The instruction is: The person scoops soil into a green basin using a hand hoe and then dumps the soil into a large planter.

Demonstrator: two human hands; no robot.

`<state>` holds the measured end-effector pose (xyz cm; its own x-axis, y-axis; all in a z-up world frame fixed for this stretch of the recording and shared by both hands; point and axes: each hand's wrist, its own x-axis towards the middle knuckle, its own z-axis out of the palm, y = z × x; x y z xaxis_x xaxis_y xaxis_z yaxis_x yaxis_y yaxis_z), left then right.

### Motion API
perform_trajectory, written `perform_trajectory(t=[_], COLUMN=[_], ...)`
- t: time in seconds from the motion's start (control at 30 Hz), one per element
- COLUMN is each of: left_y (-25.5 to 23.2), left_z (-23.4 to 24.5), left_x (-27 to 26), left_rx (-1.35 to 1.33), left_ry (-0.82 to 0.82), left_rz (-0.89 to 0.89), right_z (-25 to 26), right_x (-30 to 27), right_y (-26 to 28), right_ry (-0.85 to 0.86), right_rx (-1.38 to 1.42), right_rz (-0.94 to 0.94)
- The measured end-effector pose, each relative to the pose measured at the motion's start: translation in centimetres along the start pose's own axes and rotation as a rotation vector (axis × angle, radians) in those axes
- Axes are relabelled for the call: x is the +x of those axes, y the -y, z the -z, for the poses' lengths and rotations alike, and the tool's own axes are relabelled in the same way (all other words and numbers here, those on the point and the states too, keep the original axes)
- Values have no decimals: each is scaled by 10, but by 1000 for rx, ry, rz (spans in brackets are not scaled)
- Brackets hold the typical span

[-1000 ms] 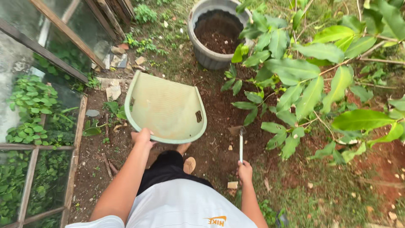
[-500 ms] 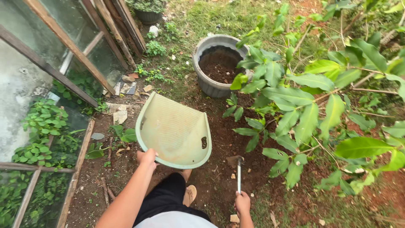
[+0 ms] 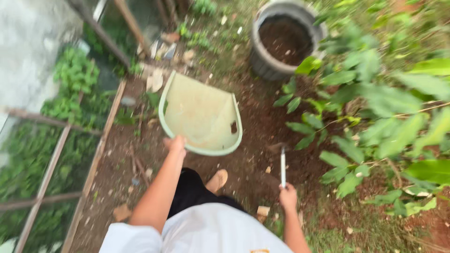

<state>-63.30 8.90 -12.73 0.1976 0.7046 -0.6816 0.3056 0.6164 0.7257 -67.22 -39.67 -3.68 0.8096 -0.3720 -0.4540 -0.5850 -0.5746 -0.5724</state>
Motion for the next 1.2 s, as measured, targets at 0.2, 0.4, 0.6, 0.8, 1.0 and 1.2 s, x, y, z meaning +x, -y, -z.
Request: perform_trajectory(t=[0.2,0.4,0.6,0.8,1.0,1.2], left_y=[-12,19,17,122,262,364], left_z=[63,124,124,175,284,314], left_x=[18,48,51,83,112,150], left_rx=[121,-51,-158,-421,-499,-496], left_ry=[-104,-236,-270,-436,-662,-899], left_rz=[-2,61,-124,-139,83,289], right_z=[-17,-89,-206,-319,-472,-635], right_x=[-24,3,72,147,190,173], right_y=[7,9,1,-36,-52,-30], right_ry=[-14,229,456,509,659,790], right_rx=[-131,-164,-247,-574,-829,-869], right_rz=[28,-46,-114,326,579,916])
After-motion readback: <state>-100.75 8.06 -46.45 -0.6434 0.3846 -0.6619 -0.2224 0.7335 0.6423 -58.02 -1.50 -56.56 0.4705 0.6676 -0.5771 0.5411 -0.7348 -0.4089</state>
